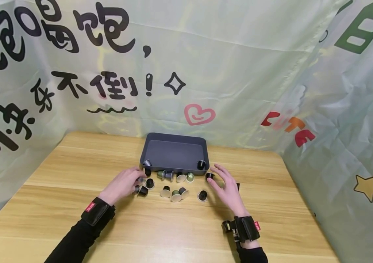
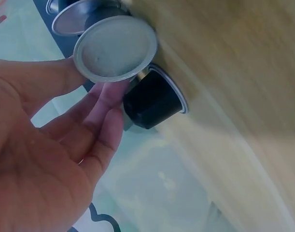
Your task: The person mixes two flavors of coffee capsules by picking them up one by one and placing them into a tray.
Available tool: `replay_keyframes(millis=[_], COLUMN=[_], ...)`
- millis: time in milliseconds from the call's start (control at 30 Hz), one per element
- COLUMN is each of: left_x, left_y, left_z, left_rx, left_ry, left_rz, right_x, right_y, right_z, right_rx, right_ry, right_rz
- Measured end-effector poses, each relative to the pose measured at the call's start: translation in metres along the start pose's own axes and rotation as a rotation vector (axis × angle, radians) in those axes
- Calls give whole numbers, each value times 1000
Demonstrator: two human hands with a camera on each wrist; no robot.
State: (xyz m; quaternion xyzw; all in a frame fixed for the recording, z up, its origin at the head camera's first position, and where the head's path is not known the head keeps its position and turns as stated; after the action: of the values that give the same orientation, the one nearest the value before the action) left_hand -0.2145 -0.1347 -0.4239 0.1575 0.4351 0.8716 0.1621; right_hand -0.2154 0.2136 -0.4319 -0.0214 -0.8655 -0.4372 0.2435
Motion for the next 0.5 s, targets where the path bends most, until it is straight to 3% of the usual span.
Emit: replay_keyframes(millis=[233, 500], left_x=[3, 6], left_y=[0, -3], left_z=[-1, -1], left_rx=[25, 118], left_ry=[59, 40], left_rz=[-55, -24], right_x=[-1, -1], right_y=[-1, -1], right_z=[1, 1], right_rx=[-3, -4], right_ry=[-5, -11], right_rz=[-6, -13])
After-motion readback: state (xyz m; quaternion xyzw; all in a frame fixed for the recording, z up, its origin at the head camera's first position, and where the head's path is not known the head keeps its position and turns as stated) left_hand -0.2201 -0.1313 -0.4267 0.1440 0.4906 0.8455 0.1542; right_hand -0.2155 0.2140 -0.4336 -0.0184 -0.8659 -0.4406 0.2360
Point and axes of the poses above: each hand's wrist, its own x-axis towards the middle knuckle, its own y-axis out of the back of the hand, z = x × y, the point moved 4 cm from there along x, towards the middle knuckle, and after that the axes turned 11 degrees about -x, right-handed, at the moved point
